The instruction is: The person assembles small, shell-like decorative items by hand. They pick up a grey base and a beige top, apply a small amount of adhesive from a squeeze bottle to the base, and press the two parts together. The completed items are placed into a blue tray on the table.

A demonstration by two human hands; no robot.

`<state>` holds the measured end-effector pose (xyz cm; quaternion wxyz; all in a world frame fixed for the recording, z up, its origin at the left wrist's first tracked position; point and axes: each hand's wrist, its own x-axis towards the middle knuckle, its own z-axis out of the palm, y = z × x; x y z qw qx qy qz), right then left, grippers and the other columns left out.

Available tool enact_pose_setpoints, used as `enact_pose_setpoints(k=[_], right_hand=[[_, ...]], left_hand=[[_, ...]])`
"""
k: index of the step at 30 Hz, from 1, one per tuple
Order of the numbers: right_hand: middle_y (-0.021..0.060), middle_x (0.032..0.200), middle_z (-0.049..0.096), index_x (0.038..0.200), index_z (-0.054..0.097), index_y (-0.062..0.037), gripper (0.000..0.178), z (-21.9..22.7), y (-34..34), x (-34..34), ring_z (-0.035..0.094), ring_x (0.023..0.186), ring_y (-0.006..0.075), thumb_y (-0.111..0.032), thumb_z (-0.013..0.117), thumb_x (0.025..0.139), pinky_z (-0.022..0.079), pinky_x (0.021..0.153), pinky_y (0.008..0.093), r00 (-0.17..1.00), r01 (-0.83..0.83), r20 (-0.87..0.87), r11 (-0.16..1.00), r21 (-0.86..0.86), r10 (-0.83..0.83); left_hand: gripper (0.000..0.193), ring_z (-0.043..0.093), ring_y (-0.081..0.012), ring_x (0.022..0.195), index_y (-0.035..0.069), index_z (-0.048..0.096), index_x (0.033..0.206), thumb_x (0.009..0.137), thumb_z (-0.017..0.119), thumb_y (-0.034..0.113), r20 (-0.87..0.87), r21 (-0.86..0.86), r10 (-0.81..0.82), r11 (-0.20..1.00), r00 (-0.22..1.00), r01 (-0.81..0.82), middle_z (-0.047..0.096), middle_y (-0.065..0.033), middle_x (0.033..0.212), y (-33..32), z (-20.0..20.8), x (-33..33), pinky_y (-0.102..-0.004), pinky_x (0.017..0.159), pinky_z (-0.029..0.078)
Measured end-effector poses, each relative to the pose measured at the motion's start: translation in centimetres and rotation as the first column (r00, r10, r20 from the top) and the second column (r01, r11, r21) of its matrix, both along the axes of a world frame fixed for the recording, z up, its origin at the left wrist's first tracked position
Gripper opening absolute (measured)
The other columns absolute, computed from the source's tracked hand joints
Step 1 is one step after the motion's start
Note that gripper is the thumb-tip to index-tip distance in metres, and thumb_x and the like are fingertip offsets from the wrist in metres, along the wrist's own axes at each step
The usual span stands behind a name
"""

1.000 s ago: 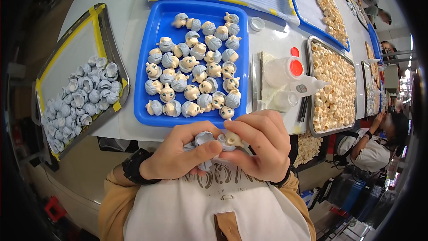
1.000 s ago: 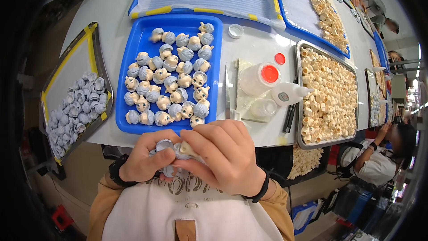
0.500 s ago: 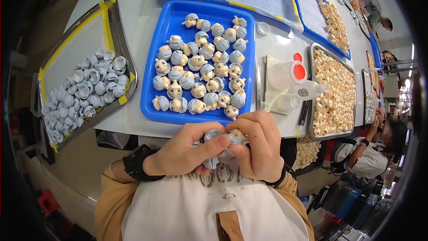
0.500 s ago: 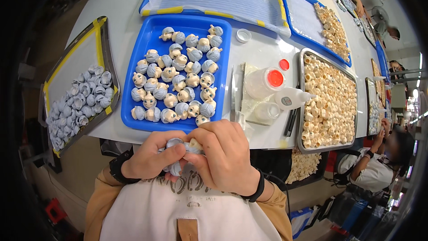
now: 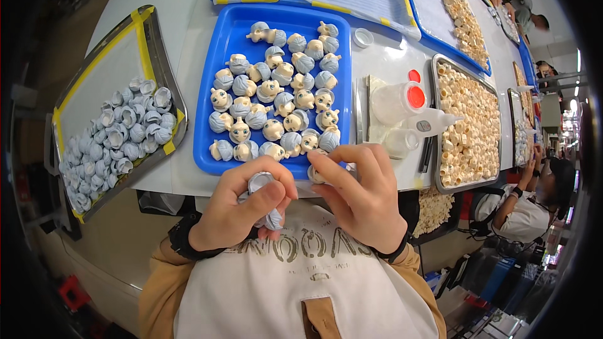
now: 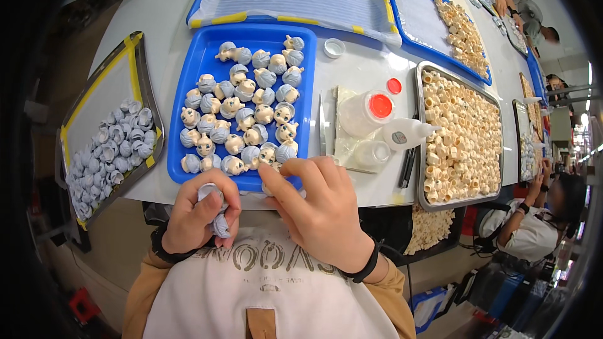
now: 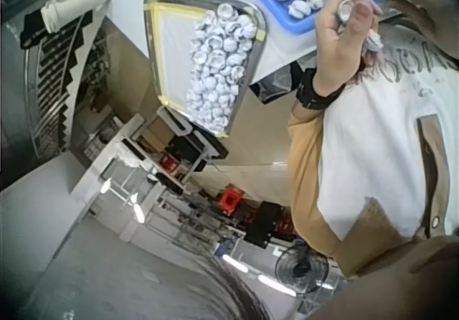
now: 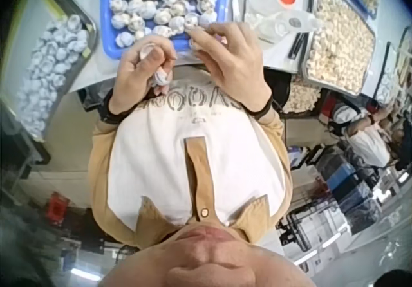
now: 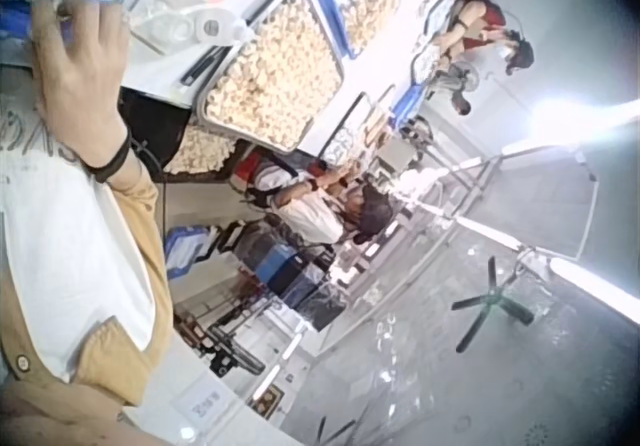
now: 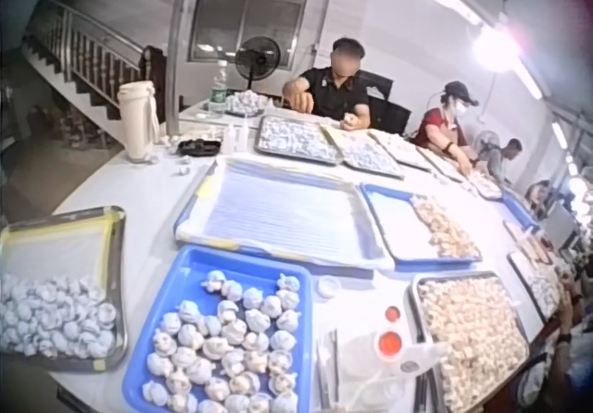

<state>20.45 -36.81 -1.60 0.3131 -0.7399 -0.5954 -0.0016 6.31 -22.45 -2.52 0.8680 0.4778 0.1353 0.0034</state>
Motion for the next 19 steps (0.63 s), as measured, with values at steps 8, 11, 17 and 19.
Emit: enact_pose_setpoints(k=[8, 11, 17, 19], right_hand=[[0.0074, 0.083, 0.051, 0.102, 0.058, -0.0026, 0.042, -0.01, -0.69, -0.14, 0.049, 0.069, 0.0229, 0.0, 0.067, 0.061, 0.039, 0.059, 0.0325, 0.997, 0.009, -0.074, 1.0, -0.004, -0.009], [0.0084, 0.081, 0.052, 0.1, 0.058, -0.0018, 0.04, -0.12, -0.02, -0.32, 0.05, 0.068, 0.0237, 0.003, 0.066, 0.061, 0.04, 0.058, 0.033, 0.991, 0.043, -0.125, 0.997, 0.061, -0.035], [0.0101, 0.083, 0.055, 0.097, 0.058, -0.003, 0.037, -0.19, -0.16, -0.05, 0.052, 0.068, 0.026, 0.006, 0.064, 0.061, 0.041, 0.058, 0.0336, 0.98, 0.151, -0.144, 0.985, 0.086, -0.137], [0.0097, 0.084, 0.056, 0.099, 0.058, -0.007, 0.04, -0.09, -0.37, -0.25, 0.053, 0.069, 0.0265, 0.005, 0.065, 0.062, 0.042, 0.06, 0.034, 0.978, 0.139, -0.164, 0.989, 0.054, -0.129]], left_hand=[[0.052, 0.054, -0.0115, 0.049, -0.002, 0.049, 0.095, 0.09, 0.036, 0.048, 0.029, -0.185, -0.007, 0.983, 1.0, 0.012, 0.049, -0.0062, 0.067, 0.03, -0.53, 0.11, -0.0195, 0.04, 0.04], [0.052, 0.054, -0.0124, 0.049, -0.004, 0.049, 0.099, 0.09, 0.033, 0.045, 0.004, -0.191, -0.033, 0.981, 0.999, 0.033, 0.049, -0.0065, 0.067, 0.06, -0.56, 0.18, -0.0199, 0.04, 0.04], [0.05, 0.055, -0.0122, 0.051, -0.004, 0.046, 0.109, 0.089, 0.037, 0.042, -0.046, -0.123, -0.031, 0.992, 0.998, 0.025, 0.048, -0.0064, 0.069, 0.03, 0.11, 0.31, -0.0196, 0.04, 0.04], [0.053, 0.055, -0.0122, 0.052, -0.003, 0.041, 0.116, 0.088, 0.041, 0.042, -0.021, -0.125, -0.055, 0.991, 0.998, 0.052, 0.049, -0.0067, 0.07, 0.16, -0.06, 0.33, -0.0199, 0.042, 0.042]])
